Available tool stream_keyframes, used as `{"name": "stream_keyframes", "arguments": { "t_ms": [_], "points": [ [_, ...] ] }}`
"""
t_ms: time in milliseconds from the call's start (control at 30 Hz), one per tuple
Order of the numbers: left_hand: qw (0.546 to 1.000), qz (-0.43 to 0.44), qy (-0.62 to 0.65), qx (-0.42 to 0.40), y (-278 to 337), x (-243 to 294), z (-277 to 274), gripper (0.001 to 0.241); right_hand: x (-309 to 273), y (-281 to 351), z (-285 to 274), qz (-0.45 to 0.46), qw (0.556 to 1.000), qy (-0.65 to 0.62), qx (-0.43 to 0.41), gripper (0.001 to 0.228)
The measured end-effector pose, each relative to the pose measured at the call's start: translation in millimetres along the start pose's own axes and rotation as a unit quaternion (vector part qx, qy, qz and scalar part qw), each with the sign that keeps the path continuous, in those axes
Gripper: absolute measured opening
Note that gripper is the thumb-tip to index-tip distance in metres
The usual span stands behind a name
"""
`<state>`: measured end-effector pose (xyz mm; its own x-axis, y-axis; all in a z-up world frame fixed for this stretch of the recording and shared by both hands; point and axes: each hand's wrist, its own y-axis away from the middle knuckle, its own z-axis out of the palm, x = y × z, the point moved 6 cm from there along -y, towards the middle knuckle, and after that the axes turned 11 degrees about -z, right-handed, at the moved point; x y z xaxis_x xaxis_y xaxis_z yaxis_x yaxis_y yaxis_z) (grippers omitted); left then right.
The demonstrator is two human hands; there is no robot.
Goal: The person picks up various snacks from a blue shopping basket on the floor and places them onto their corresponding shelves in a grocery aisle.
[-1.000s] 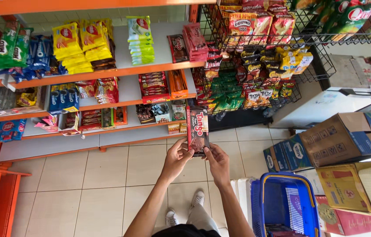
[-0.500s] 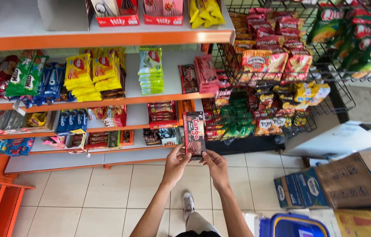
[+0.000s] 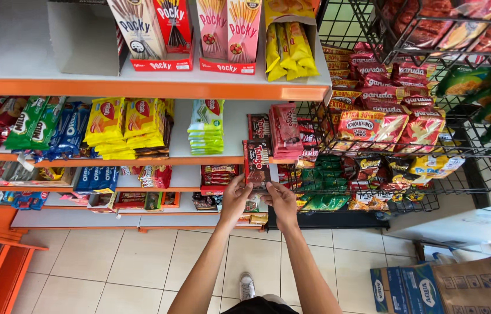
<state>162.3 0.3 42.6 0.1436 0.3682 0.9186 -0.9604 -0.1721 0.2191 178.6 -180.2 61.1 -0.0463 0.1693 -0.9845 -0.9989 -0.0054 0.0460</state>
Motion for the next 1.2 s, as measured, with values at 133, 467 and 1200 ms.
{"name": "stream_keyframes", "arguments": {
  "t_ms": [133, 467, 1200],
  "points": [
    [1.0, 0.006, 0.008, 0.029, -28, 3, 8, 0.057, 5, -29, 6, 0.005, 1.0, -0.025, -0.004, 0.04],
    [0.988, 0.047, -0.081, 0.122, -50, 27, 12, 0.049, 13, -60, 13, 0.022, 0.991, -0.107, 0.076, 0.047],
    [0.961, 0.128, -0.186, 0.161, -27, 66, 22, 0.046, -6, -24, 10, 0.051, 0.996, -0.063, 0.046, 0.044]
  ]
}}
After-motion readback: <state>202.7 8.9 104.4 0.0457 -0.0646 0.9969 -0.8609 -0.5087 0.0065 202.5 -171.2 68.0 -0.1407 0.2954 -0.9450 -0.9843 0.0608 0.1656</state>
